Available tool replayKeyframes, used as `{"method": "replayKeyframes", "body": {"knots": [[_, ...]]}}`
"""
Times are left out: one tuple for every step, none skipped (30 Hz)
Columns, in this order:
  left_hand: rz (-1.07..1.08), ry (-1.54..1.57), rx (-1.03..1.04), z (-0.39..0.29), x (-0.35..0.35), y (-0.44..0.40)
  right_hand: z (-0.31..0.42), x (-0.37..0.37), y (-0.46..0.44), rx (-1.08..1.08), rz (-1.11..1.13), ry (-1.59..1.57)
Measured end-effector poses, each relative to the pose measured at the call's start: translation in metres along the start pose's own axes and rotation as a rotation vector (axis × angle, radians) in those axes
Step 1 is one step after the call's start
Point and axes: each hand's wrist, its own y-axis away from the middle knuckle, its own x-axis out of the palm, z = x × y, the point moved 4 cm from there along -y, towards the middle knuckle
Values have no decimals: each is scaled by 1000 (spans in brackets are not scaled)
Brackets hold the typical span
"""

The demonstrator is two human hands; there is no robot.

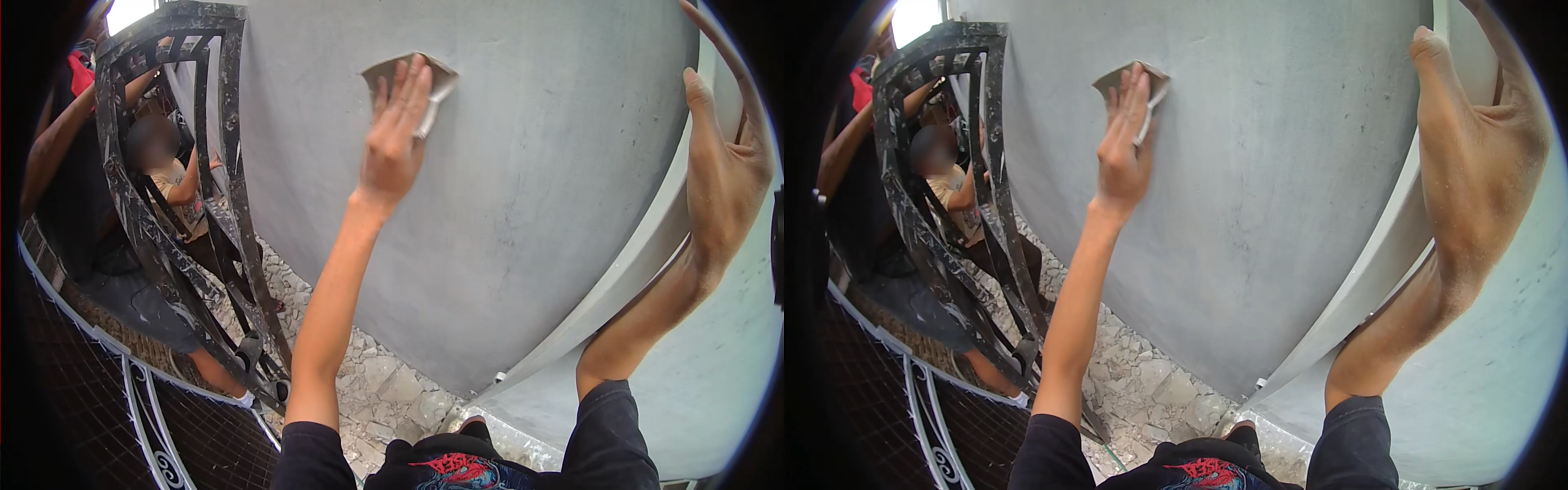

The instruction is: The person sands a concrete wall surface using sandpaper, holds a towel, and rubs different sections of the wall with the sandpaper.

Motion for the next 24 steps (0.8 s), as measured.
{"method": "replayKeyframes", "body": {"knots": [[-57, -2, -92, 21, -8, -6, -1, -1, -1, -8, 2, -13], [-71, -10, -203, 46, -15, -7, 0, -1, 0, -14, 9, -23], [-86, -19, -318, 70, -22, 0, 2, -1, 0, -21, 17, -33], [-99, 27, -459, 90, -30, 10, 3, 0, 1, -23, 24, -43], [-115, 74, -597, 105, -34, 23, 3, 0, 1, -26, 27, -53], [-124, 71, -599, 108, -34, 36, 4, 1, 1, -31, 31, -62], [-143, 55, -632, 111, -33, 55, 6, 0, 0, -36, 29, -69], [-159, 38, -663, 111, -34, 74, 7, -1, 1, -37, 29, -76], [-158, 35, -715, 101, -32, 96, 7, -2, 1, -39, 29, -82], [-158, 32, -772, 83, -29, 123, 6, -1, 1, -39, 30, -91], [-149, 36, -845, 66, -24, 155, 7, -1, 1, -39, 35, -100], [-141, 41, -916, 51, -19, 183, 7, -1, 0, -42, 39, -107], [-142, 37, -919, 35, -19, 202, 7, -1, 0, -44, 39, -116], [-137, 66, -968, 23, -17, 219, 7, -1, 0, -44, 43, -125], [-136, 97, -1015, 17, -12, 226, 9, -2, 1, -47, 49, -130], [-140, 99, -1013, 15, -8, 217, 10, -2, 2, -50, 54, -138], [-159, 108, -1029, 14, -8, 202, 13, -3, 3, -53, 61, -152], [-176, 114, -1048, 12, -9, 187, 14, -4, 3, -53, 70, -169], [-178, 106, -1050, 13, -8, 170, 14, -4, 3, -51, 75, -180], [-145, 60, -921, 13, -5, 145, 16, -5, 4, -46, 81, -190], [-106, 16, -792, 11, -3, 120, 14, -5, 4, -24, 103, -181], [-80, 4, -715, 7, -3, 93, 13, -4, 4, -3, 125, -172], [-53, -12, -641, 0, -5, 69, -11, -2, 5, -10, 81, -234], [-46, -28, -646, -5, -7, 54, -20, -1, 7, -10, 59, -272]]}}
